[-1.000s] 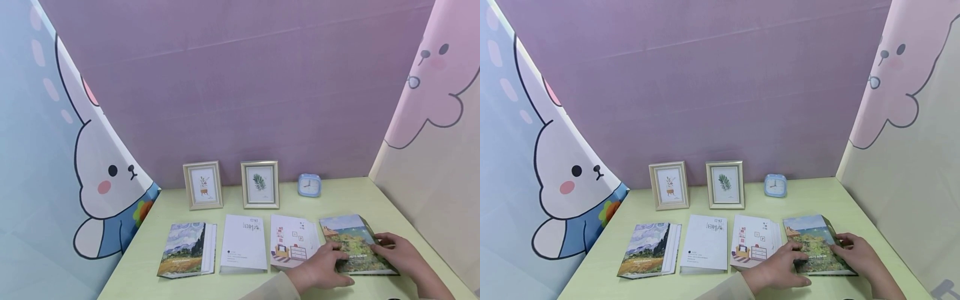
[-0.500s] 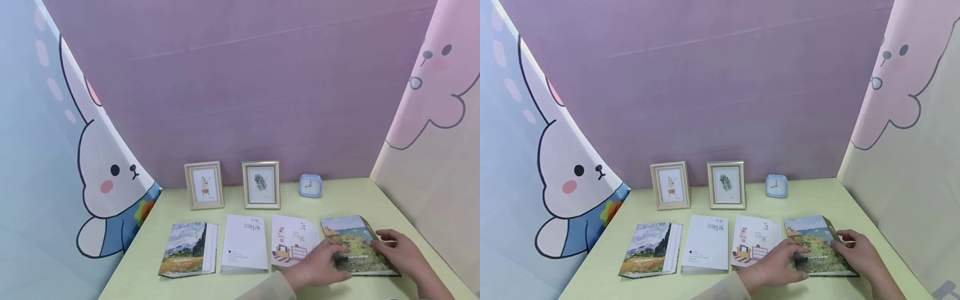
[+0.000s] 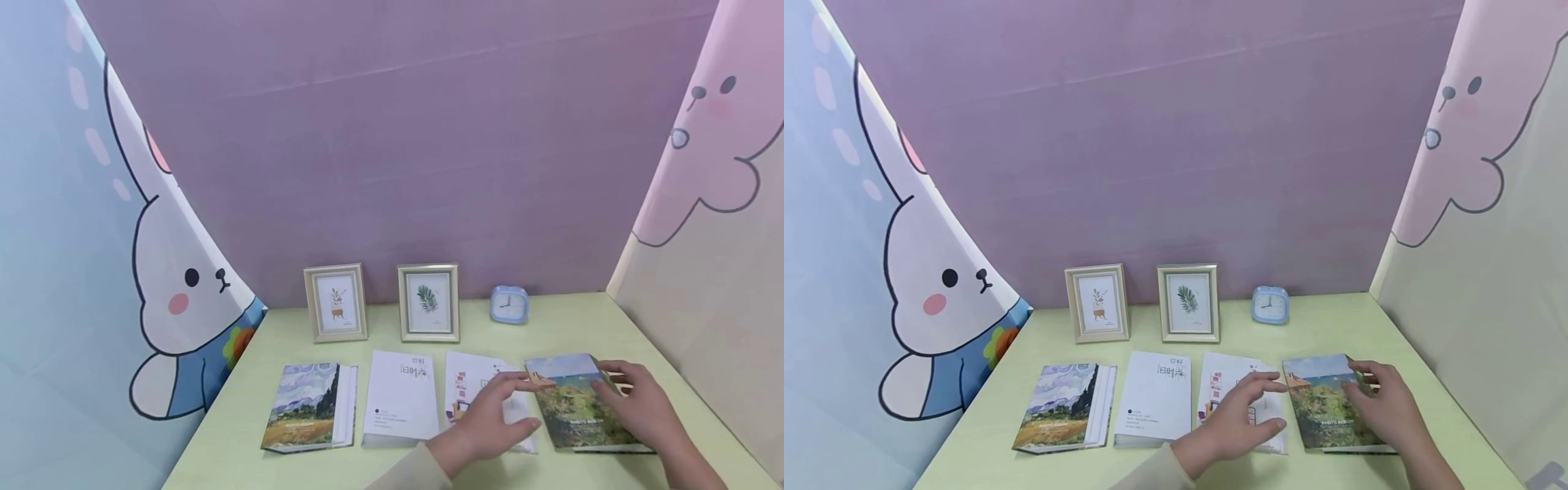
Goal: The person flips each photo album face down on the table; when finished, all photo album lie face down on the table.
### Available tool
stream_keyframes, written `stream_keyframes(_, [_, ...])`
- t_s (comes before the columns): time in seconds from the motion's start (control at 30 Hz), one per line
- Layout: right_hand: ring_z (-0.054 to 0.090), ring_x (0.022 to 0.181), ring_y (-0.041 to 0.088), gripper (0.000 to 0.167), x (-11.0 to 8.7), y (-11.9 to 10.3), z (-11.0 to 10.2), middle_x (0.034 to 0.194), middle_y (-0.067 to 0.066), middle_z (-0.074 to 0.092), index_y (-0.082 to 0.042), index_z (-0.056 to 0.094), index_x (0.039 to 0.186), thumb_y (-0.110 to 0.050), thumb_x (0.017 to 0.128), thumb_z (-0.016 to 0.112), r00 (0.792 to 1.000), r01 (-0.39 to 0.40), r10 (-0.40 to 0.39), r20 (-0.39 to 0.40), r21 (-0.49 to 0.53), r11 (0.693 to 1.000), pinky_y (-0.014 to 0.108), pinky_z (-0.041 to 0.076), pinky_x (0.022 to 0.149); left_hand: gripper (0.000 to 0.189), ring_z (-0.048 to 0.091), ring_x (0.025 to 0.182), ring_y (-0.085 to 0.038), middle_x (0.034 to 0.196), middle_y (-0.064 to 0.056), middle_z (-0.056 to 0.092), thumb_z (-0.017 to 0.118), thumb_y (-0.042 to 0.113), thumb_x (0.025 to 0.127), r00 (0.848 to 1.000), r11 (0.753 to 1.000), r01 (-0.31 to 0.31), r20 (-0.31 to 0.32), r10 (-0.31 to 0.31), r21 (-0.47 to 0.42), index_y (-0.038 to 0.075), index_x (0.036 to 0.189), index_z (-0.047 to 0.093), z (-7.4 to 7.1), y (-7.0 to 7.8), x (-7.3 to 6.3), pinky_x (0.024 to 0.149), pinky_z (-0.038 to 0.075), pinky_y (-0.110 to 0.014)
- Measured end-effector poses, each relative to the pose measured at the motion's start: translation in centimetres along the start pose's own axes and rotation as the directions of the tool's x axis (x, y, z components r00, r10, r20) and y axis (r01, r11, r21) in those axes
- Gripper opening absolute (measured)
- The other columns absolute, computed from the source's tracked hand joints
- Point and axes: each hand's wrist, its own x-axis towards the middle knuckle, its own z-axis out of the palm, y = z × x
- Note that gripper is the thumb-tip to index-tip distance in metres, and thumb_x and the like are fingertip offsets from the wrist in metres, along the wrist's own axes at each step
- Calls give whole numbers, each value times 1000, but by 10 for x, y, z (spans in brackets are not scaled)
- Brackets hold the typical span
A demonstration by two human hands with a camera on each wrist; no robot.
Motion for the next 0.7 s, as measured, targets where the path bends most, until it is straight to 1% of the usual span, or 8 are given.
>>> stream_keyframes(0.07, [55, 119, 54, 51, -1, -9, 4, 138, 35, 45, 8, 54, 142, -28, 106, 64, 1000, 18, -18, 0, 21, 1000, 67, 52, 95, 44, 44, 144, -13, 157, 11, 45, 71, 26, 100, 999, 1000, -13, -51, 13, -5, 24, 143, 60, -7, -2, -5, 113, 44, -31])
stream_keyframes(0.17, [54, 121, 53, 52, -2, -20, 10, 140, 33, 44, 6, 53, 144, -27, 106, 66, 1000, 30, -30, 9, 46, 999, 67, 52, 97, 42, 46, 143, -14, 154, 11, 49, 73, 22, 98, 992, 999, -40, -119, 43, 24, 23, 139, 62, -16, -5, -13, 115, 42, -35])
stream_keyframes(0.27, [54, 123, 53, 54, -3, -29, 16, 141, 32, 44, 4, 51, 145, -27, 105, 67, 999, 32, -33, 24, 67, 997, 67, 52, 98, 43, 49, 141, -15, 153, 9, 51, 75, 19, 95, 986, 997, -54, -158, 61, 47, 21, 137, 63, -24, -8, -19, 117, 42, -40])
stream_keyframes(0.33, [54, 123, 53, 54, -3, -33, 20, 141, 31, 45, 4, 51, 145, -26, 104, 68, 999, 38, -40, 29, 78, 996, 67, 52, 98, 45, 49, 141, -15, 153, 9, 51, 75, 17, 94, 984, 998, -45, -171, 53, 49, 21, 137, 63, -28, -9, -23, 119, 39, -42])
stream_keyframes(0.4, [54, 123, 52, 54, -2, -36, 24, 141, 30, 46, 3, 51, 145, -25, 104, 69, 999, 41, -44, 30, 82, 996, 66, 52, 98, 47, 49, 141, -16, 153, 9, 50, 76, 17, 94, 983, 999, -23, -182, 30, 39, 21, 138, 62, -32, -11, -27, 120, 39, -42])
stream_keyframes(0.5, [56, 122, 52, 53, 1, -40, 31, 139, 29, 48, 2, 52, 145, -24, 103, 70, 998, 49, -52, 31, 83, 995, 63, 55, 96, 49, 48, 141, -17, 153, 10, 49, 77, 20, 94, 980, 999, 31, -197, -26, 23, 23, 140, 60, -36, -12, -32, 117, 43, -41])
stream_keyframes(0.63, [62, 117, 50, 52, 2, -44, 42, 137, 26, 53, 0, 54, 143, -24, 100, 74, 996, 92, -93, 14, 75, 993, 56, 61, 88, 54, 46, 143, -20, 154, 12, 47, 78, 25, 93, 973, 994, 108, -205, -105, 6, 24, 143, 58, -43, -15, -38, 119, 40, -46])
stream_keyframes(0.7, [64, 115, 49, 54, 1, -47, 46, 137, 25, 54, -1, 56, 142, -28, 99, 75, 994, 111, -112, 6, 72, 991, 54, 62, 85, 57, 44, 145, -21, 155, 11, 46, 78, 26, 93, 969, 990, 138, -207, -133, 10, 24, 145, 57, -46, -18, -42, 122, 36, -48])
